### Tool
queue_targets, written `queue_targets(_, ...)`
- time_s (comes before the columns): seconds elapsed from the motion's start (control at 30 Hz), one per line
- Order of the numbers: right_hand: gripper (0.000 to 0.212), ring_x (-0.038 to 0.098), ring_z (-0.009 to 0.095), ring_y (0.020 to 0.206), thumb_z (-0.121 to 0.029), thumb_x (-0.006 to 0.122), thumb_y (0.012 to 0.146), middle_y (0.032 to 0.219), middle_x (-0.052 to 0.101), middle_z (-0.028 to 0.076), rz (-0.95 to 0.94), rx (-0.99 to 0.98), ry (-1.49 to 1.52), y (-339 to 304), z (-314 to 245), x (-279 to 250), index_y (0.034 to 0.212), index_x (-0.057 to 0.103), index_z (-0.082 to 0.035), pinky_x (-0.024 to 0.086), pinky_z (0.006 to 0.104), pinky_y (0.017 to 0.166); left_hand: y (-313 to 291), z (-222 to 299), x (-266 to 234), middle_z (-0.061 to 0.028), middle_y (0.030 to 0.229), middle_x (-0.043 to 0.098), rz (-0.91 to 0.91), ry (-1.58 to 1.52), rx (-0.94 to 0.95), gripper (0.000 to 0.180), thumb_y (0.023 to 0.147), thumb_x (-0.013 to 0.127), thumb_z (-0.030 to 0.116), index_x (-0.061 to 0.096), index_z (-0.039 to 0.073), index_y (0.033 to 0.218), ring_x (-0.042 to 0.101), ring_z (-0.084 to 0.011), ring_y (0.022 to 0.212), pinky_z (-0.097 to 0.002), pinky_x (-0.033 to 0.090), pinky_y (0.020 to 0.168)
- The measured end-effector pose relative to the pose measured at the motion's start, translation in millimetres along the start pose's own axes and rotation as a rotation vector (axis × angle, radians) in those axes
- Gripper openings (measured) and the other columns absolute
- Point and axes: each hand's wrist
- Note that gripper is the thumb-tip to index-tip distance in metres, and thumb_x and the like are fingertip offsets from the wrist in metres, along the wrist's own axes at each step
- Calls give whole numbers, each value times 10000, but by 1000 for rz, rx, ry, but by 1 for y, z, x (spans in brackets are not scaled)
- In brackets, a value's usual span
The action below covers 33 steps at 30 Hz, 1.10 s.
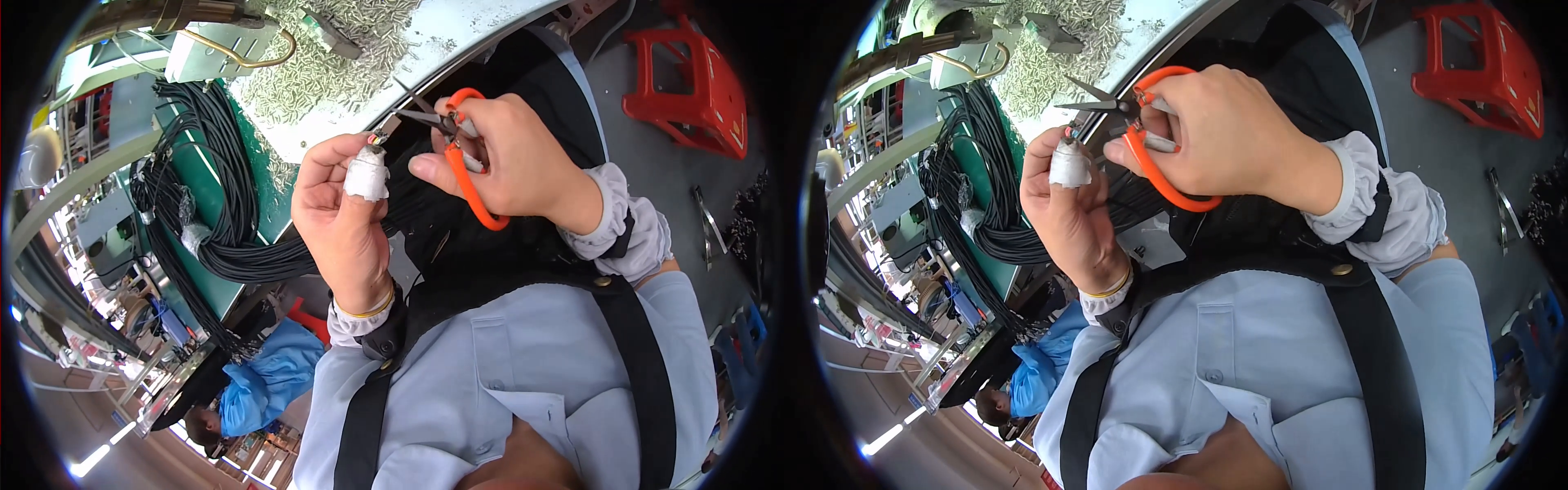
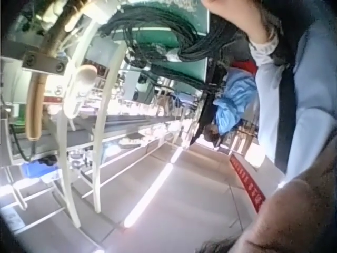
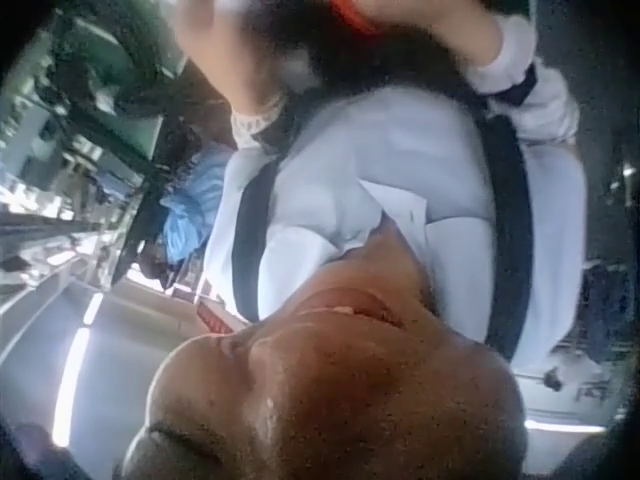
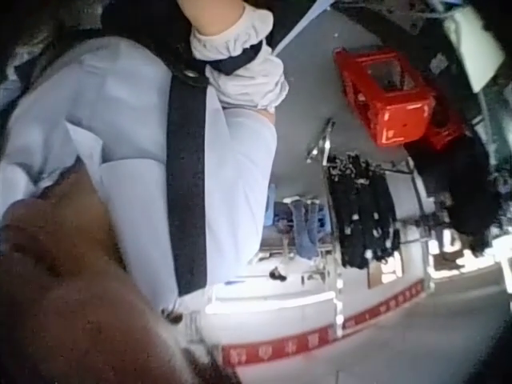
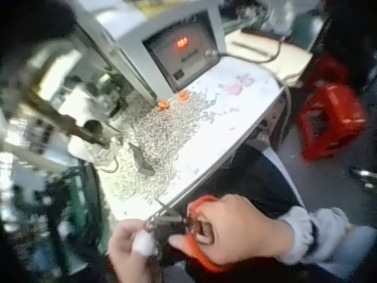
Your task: The person uses shears to trim the ends of wires on a bundle of cables, then picks up a single cable and trims its wires before placing it back down.
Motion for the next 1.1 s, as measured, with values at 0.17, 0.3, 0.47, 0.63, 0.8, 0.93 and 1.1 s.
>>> queue_targets(0.17,321,452,192,371,-240,714,687,451,464,56,39,-42,-189,-4,2,9,683,519,15,334,254,393,0,2,3,-54,823,585,34,1,3,206,756,574,-13,519,-31,953,409,1,531,-131,271,431)
queue_targets(0.3,332,416,191,356,-245,705,702,439,433,56,74,-73,-175,-3,4,17,652,488,2,318,259,387,3,3,5,-51,820,585,43,56,4,212,749,570,-23,522,-30,955,407,1,518,-131,269,427)
queue_targets(0.47,326,430,143,363,-221,656,762,434,410,47,-204,183,14,5,1,9,623,455,-6,343,258,389,12,11,-1,-57,831,592,40,223,-59,214,755,561,-10,523,-31,964,407,2,512,-132,260,415)
queue_targets(0.63,293,439,105,384,-202,618,798,452,418,42,-140,166,186,11,4,8,667,457,5,355,251,396,42,18,-10,-21,747,562,-16,205,-161,171,780,551,19,527,-9,947,367,0,472,-144,229,391)
queue_targets(0.8,242,466,194,516,-180,581,806,572,466,107,195,146,387,52,-8,-2,747,472,28,368,292,471,83,15,-12,21,635,461,-61,-195,-173,103,811,546,62,527,25,905,292,-14,424,-163,185,366)
queue_targets(0.93,249,512,399,715,-167,531,813,728,514,244,244,7,85,90,-17,-19,774,484,74,414,382,605,92,13,-6,33,606,412,37,-146,-149,90,818,552,82,521,35,889,261,-18,412,-169,170,362)
queue_targets(1.1,213,458,205,492,-166,545,817,558,461,117,141,108,170,107,-17,-14,756,460,19,352,301,455,94,20,-4,30,609,413,33,-53,-140,117,807,564,98,516,31,891,261,-20,410,-172,171,361)
Point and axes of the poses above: each hand's wrist, its own y-axis towards the middle knuckle, its own x-axis out of the palm, z = x × y
